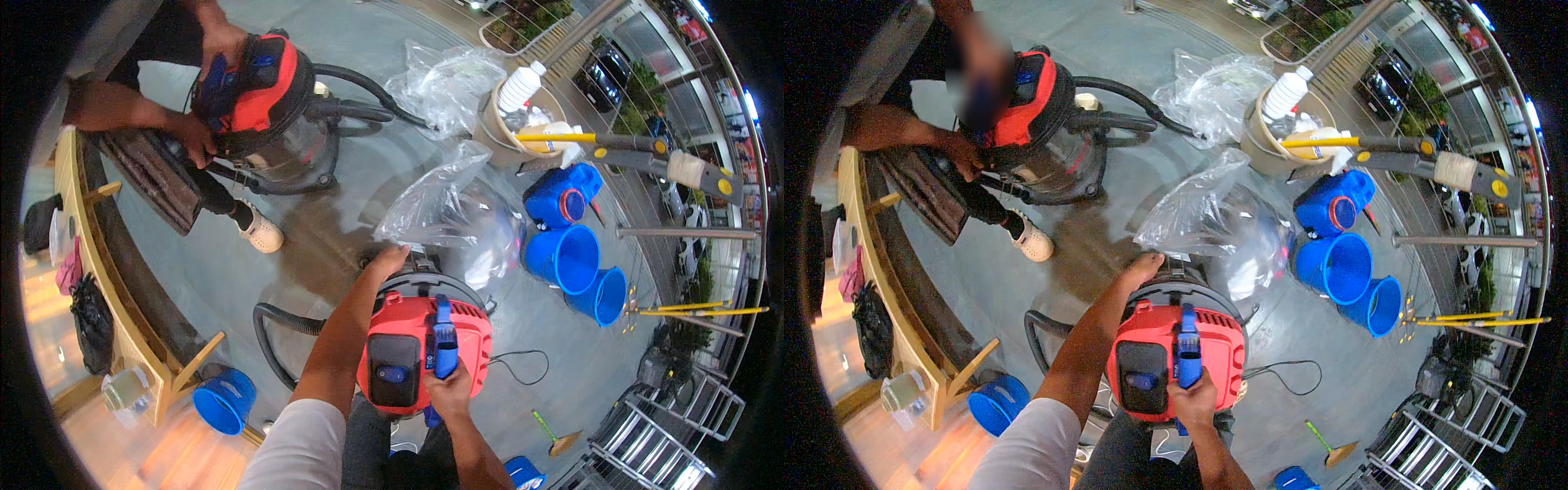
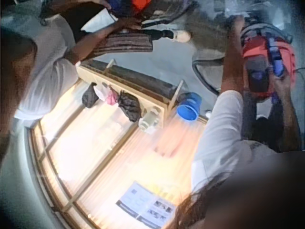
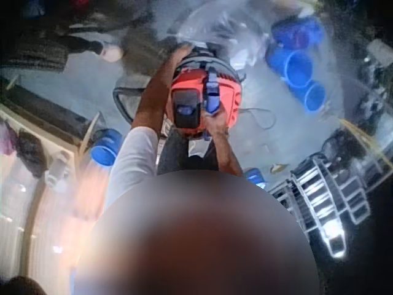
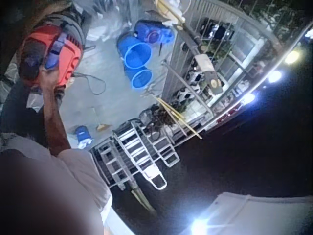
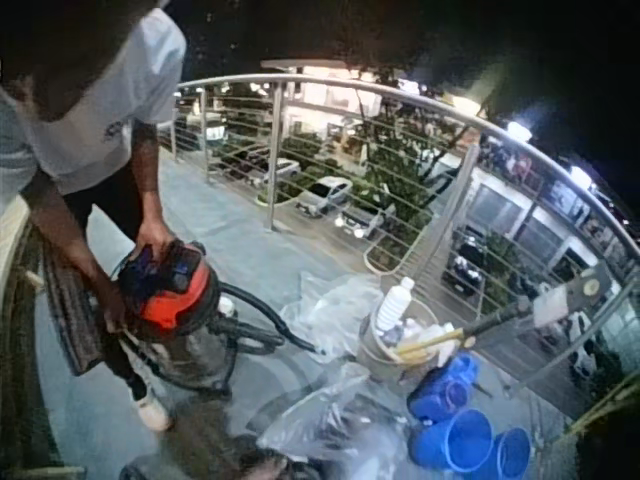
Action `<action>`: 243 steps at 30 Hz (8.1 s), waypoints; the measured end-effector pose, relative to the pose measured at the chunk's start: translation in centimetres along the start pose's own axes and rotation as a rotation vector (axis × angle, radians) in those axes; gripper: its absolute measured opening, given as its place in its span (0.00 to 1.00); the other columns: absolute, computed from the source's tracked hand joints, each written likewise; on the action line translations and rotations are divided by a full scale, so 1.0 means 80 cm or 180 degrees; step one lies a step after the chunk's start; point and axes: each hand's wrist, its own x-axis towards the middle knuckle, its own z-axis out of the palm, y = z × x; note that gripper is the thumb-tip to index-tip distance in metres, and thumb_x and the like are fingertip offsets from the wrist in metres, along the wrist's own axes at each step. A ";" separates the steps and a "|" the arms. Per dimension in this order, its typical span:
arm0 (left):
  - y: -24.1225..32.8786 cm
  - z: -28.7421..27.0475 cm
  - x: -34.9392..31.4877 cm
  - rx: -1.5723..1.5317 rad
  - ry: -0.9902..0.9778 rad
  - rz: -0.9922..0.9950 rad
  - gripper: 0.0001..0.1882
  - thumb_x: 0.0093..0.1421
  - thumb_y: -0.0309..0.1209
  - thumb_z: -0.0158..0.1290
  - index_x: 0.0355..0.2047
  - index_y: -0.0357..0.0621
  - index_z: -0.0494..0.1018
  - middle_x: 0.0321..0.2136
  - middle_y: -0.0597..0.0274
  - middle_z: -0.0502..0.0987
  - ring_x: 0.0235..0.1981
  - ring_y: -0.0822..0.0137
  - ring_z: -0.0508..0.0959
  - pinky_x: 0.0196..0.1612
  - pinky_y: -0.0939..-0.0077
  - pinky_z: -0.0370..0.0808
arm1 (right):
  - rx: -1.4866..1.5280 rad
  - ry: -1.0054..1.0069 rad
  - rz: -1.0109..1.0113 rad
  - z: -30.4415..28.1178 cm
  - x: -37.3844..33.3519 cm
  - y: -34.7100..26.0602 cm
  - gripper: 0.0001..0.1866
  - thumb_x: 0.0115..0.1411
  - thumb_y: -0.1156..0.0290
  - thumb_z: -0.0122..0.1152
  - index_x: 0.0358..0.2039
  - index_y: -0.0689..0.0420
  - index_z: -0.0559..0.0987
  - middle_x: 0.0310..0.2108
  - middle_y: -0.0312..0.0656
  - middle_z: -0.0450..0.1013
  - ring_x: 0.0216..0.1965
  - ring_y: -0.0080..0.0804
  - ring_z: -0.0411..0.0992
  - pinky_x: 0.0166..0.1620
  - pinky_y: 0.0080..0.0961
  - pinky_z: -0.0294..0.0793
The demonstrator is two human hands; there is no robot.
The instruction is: The person assembles two red and blue canister vacuum cleaners on a balcony. They place plastic liners into the metal canisters, attach the canisters to the motor units, connect the hoses, and wrap the power cords around the handles. A second person performs similar assembly steps nearby.
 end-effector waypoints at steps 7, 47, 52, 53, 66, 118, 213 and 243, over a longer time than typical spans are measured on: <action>0.059 0.006 -0.014 -0.1821 0.0166 -0.0419 0.18 0.54 0.29 0.52 0.45 0.38 0.68 0.33 0.60 0.74 0.33 0.70 0.73 0.35 0.74 0.73 | -0.0713 -0.0039 0.0487 -0.005 -0.005 -0.010 0.16 0.35 0.69 0.61 0.26 0.62 0.70 0.18 0.49 0.70 0.22 0.44 0.71 0.27 0.34 0.69; 0.107 -0.004 -0.053 0.1978 -0.1573 0.1086 0.30 0.56 0.42 0.47 0.53 0.34 0.58 0.55 0.50 0.59 0.56 0.59 0.59 0.57 0.70 0.54 | -0.0472 0.0352 0.0455 -0.005 -0.011 -0.005 0.15 0.36 0.70 0.60 0.26 0.63 0.71 0.20 0.53 0.70 0.25 0.47 0.72 0.29 0.34 0.70; 0.087 0.020 -0.029 0.1582 -0.1544 0.0418 0.36 0.58 0.57 0.35 0.53 0.36 0.59 0.53 0.56 0.61 0.54 0.63 0.60 0.58 0.73 0.52 | -0.0585 0.0034 0.0624 -0.008 -0.009 -0.005 0.19 0.38 0.66 0.60 0.31 0.61 0.71 0.24 0.56 0.71 0.30 0.52 0.72 0.32 0.40 0.70; 0.084 0.026 -0.023 0.1645 -0.1444 0.0444 0.36 0.58 0.57 0.34 0.53 0.36 0.59 0.54 0.56 0.61 0.54 0.63 0.60 0.58 0.73 0.52 | -0.0613 -0.0040 0.0687 -0.008 -0.008 -0.005 0.19 0.38 0.66 0.60 0.32 0.61 0.71 0.25 0.56 0.71 0.30 0.52 0.72 0.33 0.41 0.70; 0.167 -0.001 -0.231 0.0891 0.0323 0.1537 0.34 0.59 0.51 0.38 0.58 0.39 0.51 0.59 0.50 0.49 0.60 0.58 0.50 0.60 0.67 0.44 | 0.0532 -0.0035 -0.0862 -0.014 0.031 -0.012 0.18 0.46 0.63 0.60 0.36 0.59 0.70 0.28 0.52 0.71 0.33 0.47 0.71 0.37 0.35 0.71; 0.150 0.109 -0.271 0.0672 0.2605 0.1651 0.33 0.48 0.22 0.49 0.56 0.41 0.54 0.41 0.57 0.68 0.36 0.66 0.69 0.43 0.74 0.66 | 0.3016 0.1769 0.1343 0.118 -0.008 0.215 0.31 0.45 0.68 0.64 0.49 0.60 0.63 0.38 0.43 0.65 0.39 0.37 0.65 0.46 0.27 0.63; 0.127 0.291 -0.870 0.1351 0.0153 0.0141 0.31 0.42 0.42 0.56 0.49 0.50 0.66 0.30 0.50 0.75 0.32 0.55 0.75 0.36 0.66 0.70 | -0.3564 -0.5936 -0.2028 -0.431 -0.087 -0.036 0.29 0.50 0.53 0.59 0.47 0.60 0.67 0.35 0.41 0.69 0.37 0.29 0.67 0.40 0.28 0.67; 0.057 0.070 -0.747 -0.0472 0.3319 0.0416 0.16 0.37 0.26 0.56 0.31 0.37 0.72 0.21 0.58 0.74 0.24 0.70 0.73 0.32 0.75 0.69 | -0.4064 0.1174 -0.3963 -0.658 -0.021 -0.272 0.13 0.37 0.75 0.60 0.25 0.56 0.68 0.21 0.47 0.69 0.25 0.50 0.69 0.27 0.40 0.67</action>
